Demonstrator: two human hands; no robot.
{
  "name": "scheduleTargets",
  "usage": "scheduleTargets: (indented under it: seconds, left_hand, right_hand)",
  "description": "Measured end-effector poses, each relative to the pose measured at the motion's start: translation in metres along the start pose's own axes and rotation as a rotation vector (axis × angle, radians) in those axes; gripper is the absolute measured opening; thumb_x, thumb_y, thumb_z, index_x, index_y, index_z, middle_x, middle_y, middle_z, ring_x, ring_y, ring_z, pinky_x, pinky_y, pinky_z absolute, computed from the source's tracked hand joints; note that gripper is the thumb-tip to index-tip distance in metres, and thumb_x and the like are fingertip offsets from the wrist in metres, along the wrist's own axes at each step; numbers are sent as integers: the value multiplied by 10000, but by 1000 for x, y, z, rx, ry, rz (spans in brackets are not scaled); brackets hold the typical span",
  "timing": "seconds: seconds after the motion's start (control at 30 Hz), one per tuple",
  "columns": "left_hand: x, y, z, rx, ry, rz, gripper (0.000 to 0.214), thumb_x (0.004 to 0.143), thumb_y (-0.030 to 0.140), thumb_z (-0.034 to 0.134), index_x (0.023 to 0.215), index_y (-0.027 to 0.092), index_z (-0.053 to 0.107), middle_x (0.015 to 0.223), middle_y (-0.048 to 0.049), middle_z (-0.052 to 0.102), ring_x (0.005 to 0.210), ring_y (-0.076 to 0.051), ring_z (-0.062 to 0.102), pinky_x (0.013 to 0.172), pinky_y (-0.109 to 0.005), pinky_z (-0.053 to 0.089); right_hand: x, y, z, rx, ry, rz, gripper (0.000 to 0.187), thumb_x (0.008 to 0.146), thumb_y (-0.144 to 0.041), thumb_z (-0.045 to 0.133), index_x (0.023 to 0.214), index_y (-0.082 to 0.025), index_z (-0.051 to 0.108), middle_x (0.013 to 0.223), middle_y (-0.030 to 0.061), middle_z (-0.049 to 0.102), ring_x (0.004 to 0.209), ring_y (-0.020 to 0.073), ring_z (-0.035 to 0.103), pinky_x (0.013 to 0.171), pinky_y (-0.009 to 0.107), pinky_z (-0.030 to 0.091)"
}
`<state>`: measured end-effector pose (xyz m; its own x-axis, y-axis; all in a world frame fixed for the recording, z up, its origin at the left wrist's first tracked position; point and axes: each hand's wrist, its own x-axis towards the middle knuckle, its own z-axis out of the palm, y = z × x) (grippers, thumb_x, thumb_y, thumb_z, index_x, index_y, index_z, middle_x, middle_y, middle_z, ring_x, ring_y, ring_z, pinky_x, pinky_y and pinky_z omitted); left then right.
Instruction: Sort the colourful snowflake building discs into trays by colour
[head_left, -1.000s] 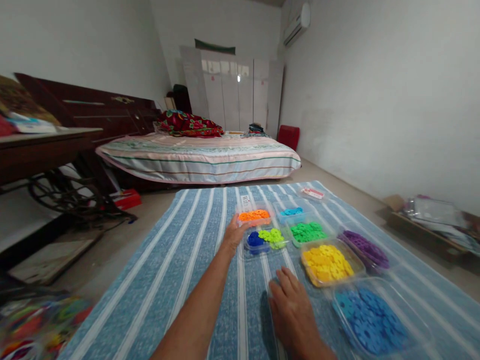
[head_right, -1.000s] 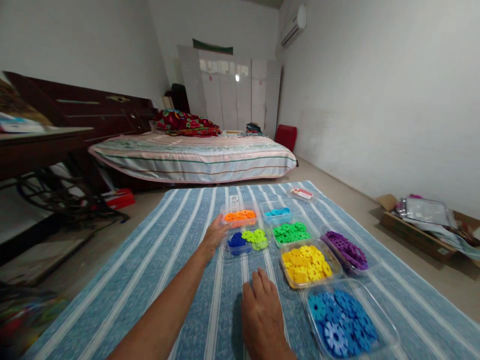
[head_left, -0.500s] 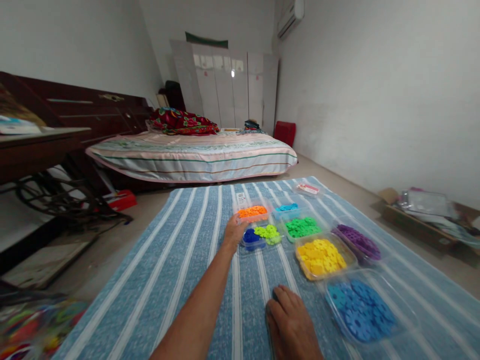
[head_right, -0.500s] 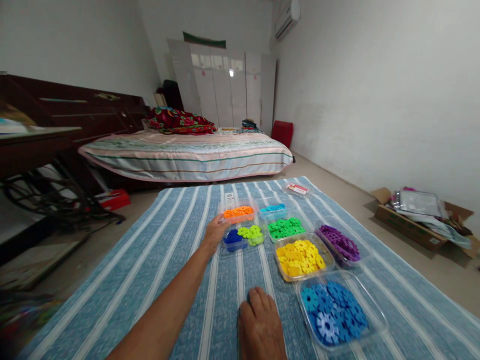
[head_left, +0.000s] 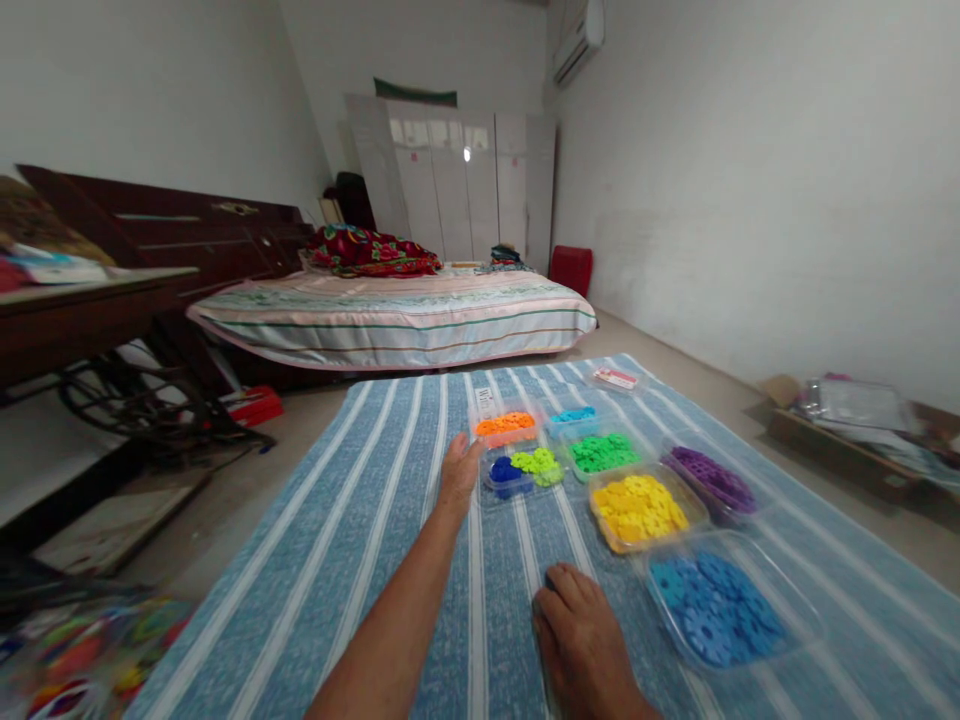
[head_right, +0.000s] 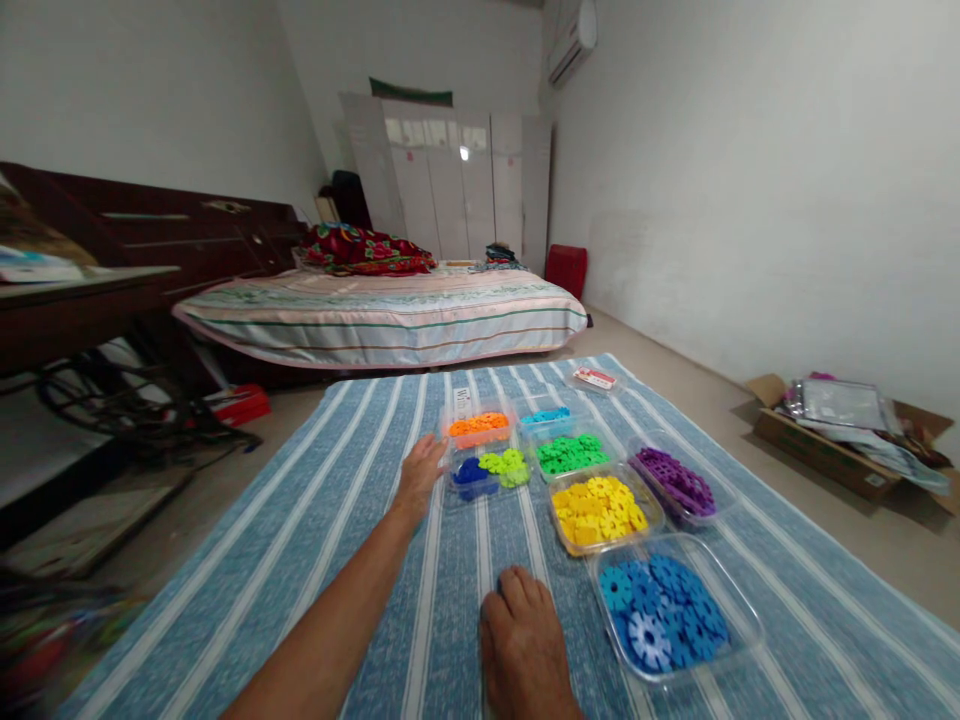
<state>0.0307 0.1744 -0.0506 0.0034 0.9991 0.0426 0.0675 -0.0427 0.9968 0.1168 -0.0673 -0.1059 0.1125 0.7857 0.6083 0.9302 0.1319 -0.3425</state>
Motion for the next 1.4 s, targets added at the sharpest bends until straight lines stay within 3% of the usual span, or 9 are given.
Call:
scheduleTargets:
  seconds: [0.1,0.37,0.5,0.7,1.2,1.4]
  left_hand:
    - [-10,-1,-15,103,17,-31,494,755,444,589,1157,158,564,1283,-145,561,1144,-242,557,891,-348,472]
    - [-34,-9,-64,433,45,140,414,774,423,534,1081,153,598,1166,-128,637,1112,-235,579,957,-366,431]
    - [-43,-16,-78,542,49,172,396,786,391,511,1094,156,591,1181,-125,629,1053,-232,611,927,-366,458]
    - [-50,-23,-81,582,-10,253,385,788,371,500,1101,169,596,1206,-110,618,1044,-221,611,920,-360,472]
    - [-55,-7,-81,478,32,143,368,778,406,479,1008,175,651,989,-55,706,920,-188,647,875,-288,481]
    - [-55,-7,-81,454,33,147,364,774,428,475,973,185,659,942,-43,710,886,-199,643,863,-307,480]
  right_hand:
    - [1,0,-2,-9,-1,0,202,780,-82,488,858,-238,590,1035,43,613,1030,223,528,888,361,429]
    - [2,-3,-7,9,-42,10,202,804,-69,474,834,-224,598,1001,51,610,1029,221,524,893,366,423]
    - [1,-3,-7,1,-30,7,202,815,-76,465,834,-219,606,1022,53,610,1031,224,520,900,376,422]
    - [1,-3,-9,-6,-63,7,207,821,-75,456,841,-209,613,1027,63,607,1017,229,520,883,384,432]
    - [1,-5,-12,-80,-90,19,199,818,-82,495,870,-221,628,1073,55,625,1085,222,526,933,368,420]
    - [-31,-16,-12,-123,5,-14,246,775,-102,495,955,-225,610,1147,92,618,1098,266,552,909,422,455]
